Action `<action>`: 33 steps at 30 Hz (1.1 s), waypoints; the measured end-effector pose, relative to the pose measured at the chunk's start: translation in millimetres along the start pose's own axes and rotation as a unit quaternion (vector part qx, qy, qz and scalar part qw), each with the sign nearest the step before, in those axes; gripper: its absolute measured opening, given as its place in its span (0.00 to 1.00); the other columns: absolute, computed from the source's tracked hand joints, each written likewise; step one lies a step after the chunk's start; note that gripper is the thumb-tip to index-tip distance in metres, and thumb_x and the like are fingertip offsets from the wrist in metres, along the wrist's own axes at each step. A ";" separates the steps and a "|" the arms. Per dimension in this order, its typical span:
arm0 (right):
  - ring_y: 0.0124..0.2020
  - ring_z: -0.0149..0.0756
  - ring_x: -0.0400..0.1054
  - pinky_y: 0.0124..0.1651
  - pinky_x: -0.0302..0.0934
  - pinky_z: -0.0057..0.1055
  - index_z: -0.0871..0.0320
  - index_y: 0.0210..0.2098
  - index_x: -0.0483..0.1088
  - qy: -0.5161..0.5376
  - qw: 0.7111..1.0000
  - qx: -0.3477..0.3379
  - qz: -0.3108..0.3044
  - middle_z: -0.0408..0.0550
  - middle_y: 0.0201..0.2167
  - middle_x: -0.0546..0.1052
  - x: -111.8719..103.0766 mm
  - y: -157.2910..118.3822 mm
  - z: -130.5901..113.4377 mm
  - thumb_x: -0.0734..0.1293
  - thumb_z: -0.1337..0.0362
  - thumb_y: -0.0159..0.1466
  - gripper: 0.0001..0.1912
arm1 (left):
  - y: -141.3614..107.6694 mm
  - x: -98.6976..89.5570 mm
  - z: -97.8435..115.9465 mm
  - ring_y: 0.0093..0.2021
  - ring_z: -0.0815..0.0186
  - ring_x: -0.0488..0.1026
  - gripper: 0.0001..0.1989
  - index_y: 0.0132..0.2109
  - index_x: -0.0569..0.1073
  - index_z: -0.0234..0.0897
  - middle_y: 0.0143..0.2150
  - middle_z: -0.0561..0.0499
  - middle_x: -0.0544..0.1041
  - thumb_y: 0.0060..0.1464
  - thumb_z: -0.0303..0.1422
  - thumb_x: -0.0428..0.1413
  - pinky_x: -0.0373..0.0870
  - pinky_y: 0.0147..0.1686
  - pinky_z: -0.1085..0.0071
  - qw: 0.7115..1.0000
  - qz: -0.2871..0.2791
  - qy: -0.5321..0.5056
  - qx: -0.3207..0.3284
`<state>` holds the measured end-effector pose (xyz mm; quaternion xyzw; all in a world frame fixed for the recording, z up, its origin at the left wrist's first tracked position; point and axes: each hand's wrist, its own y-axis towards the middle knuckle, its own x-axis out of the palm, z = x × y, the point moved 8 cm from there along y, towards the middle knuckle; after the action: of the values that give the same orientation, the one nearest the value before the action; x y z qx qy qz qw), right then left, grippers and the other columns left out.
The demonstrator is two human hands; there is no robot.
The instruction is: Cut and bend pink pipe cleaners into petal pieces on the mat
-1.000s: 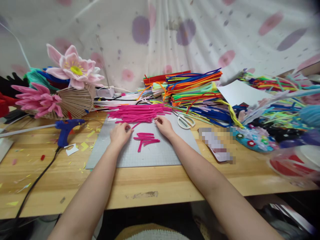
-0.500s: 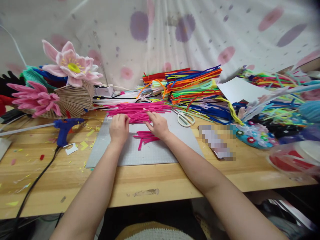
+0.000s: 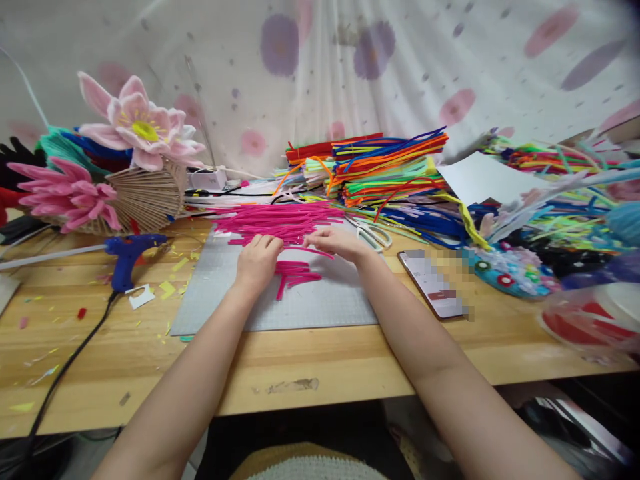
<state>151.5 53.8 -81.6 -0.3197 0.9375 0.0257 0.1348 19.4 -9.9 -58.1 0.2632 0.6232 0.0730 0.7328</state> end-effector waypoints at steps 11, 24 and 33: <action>0.15 0.20 0.49 0.17 0.41 0.21 0.61 0.26 0.64 0.086 0.994 -0.060 0.028 0.35 0.15 0.59 13.2 3.2 -14.4 0.66 0.55 0.53 0.14 | -6.9 -2.3 -28.5 0.40 0.64 0.69 0.13 0.39 0.73 0.37 0.39 0.47 0.74 0.55 0.37 0.46 0.63 0.42 0.68 0.968 0.023 -0.209 -0.137; 0.15 0.22 0.57 0.17 0.49 0.20 0.58 0.27 0.58 0.122 0.986 -0.077 0.081 0.35 0.16 0.65 23.6 11.5 -6.7 0.67 0.52 0.50 0.17 | -25.5 52.4 7.6 0.27 0.69 0.75 0.09 0.35 0.67 0.34 0.29 0.50 0.75 0.48 0.34 0.55 0.71 0.26 0.73 0.639 -0.111 -0.672 -0.356; 0.21 0.25 0.62 0.20 0.51 0.21 0.58 0.28 0.60 0.161 0.985 -0.051 0.032 0.41 0.22 0.70 26.4 11.3 -5.1 0.66 0.53 0.51 0.16 | -31.5 56.3 2.6 0.26 0.72 0.73 0.07 0.32 0.74 0.30 0.26 0.48 0.75 0.44 0.29 0.59 0.72 0.28 0.77 0.609 -0.149 -0.680 -0.380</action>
<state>123.4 46.4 -84.2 -0.2956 0.9543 0.0259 -0.0349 26.9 -12.9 -122.2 -0.1618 -0.1070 -0.0065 0.9810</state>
